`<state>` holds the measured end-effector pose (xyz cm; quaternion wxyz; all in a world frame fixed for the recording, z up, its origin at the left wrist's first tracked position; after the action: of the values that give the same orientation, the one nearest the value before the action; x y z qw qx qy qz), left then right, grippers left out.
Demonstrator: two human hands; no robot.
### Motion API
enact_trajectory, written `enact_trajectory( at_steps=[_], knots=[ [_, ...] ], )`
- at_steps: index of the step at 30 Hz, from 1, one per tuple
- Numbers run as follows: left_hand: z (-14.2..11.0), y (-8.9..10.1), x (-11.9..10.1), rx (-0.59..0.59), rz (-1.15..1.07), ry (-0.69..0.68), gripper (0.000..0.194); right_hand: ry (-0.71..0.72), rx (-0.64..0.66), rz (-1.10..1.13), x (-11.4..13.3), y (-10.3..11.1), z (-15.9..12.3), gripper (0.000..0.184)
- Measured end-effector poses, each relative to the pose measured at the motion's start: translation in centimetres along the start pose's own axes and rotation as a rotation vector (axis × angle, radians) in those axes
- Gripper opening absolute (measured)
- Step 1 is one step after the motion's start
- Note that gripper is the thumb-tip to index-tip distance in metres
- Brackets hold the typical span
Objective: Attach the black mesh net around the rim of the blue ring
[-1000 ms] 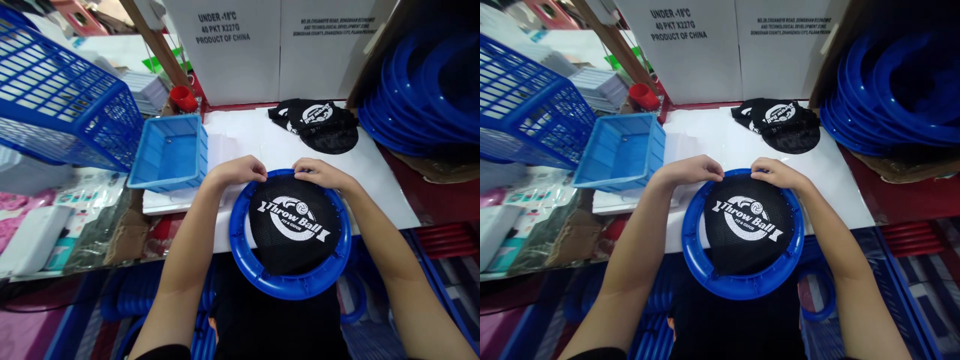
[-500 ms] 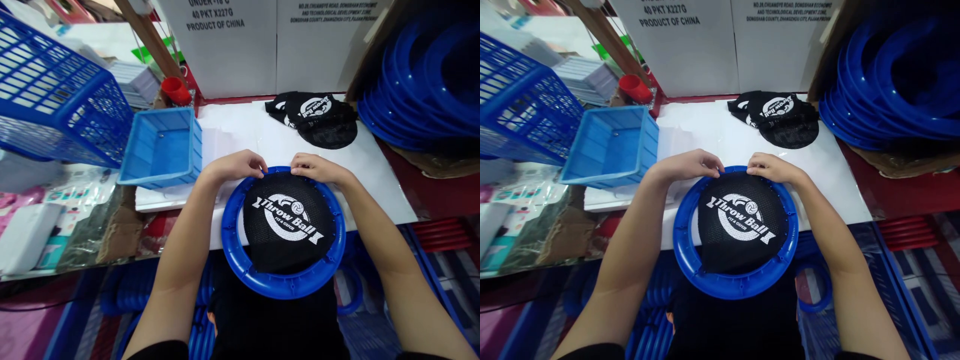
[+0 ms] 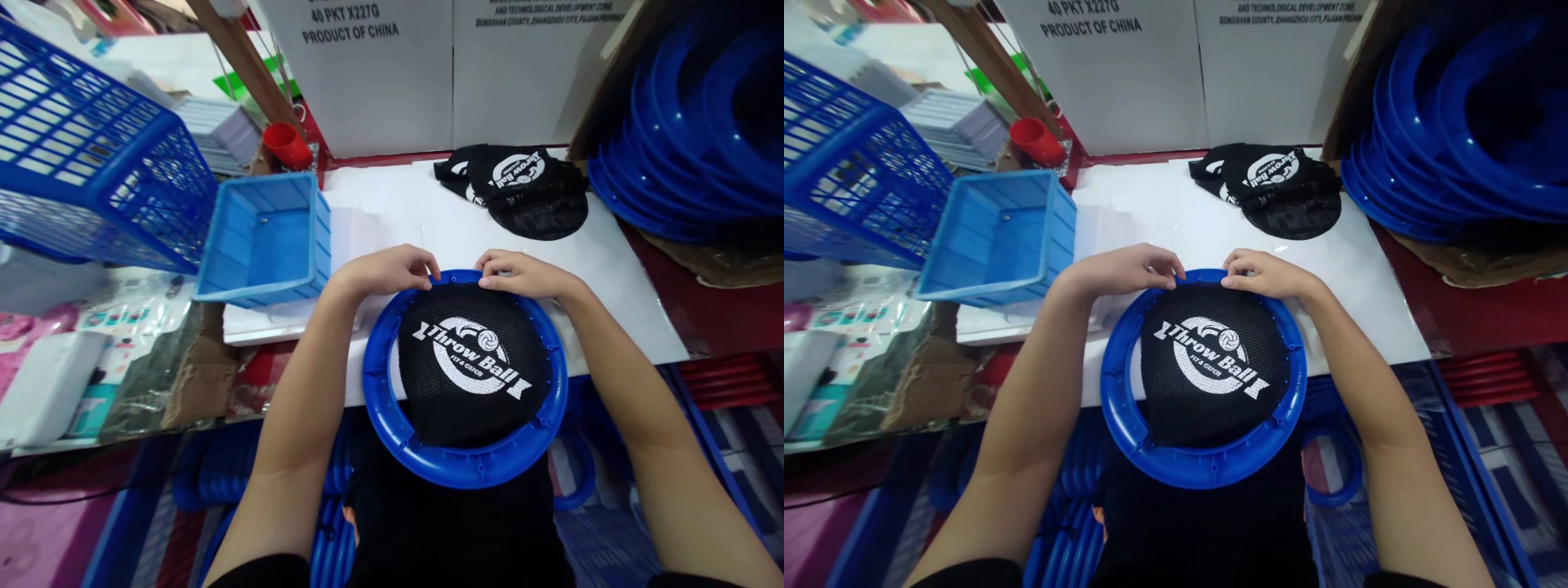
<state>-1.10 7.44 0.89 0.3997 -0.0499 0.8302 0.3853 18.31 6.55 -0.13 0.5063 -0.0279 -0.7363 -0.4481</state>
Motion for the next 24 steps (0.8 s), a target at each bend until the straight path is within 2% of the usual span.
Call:
enact_trajectory(
  at_steps=[10, 14, 18, 21, 24],
  knots=[
    [-0.4, -0.2, -0.7, 0.026, 0.059, -0.043, 0.032, 0.019, 0.094, -0.011, 0.1, 0.3, -1.3, 0.040],
    [-0.7, -0.4, -2.9, -0.073, 0.103, -0.165, 0.030, 0.064, 0.003, -0.007, 0.7, 0.3, -1.1, 0.036],
    [-0.5, -1.9, -5.1, -0.152, 0.300, -0.269, 0.029, 0.112, -0.078, -0.020, 1.2, 0.1, -0.7, 0.030],
    [-0.2, -2.7, -5.7, -0.185, 0.379, -0.286, 0.028, 0.127, -0.078, -0.050, 1.3, -0.1, -0.5, 0.027],
    [0.0, -2.8, -5.7, -0.198, 0.333, -0.305, 0.023, 0.138, -0.068, -0.075, 1.5, -0.3, -0.5, 0.026]
  ],
)
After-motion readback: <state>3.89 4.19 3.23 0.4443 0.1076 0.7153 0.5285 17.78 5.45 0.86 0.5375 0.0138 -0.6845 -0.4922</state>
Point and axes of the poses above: each hand's wrist, its own z-axis towards the middle knuckle, its own y-axis out of the back of the hand, x = y × z, the point moved 9 cm from there along z, towards the middle knuckle, and after that the axes turned 6 degrees about -z, right-handed, at the moved point
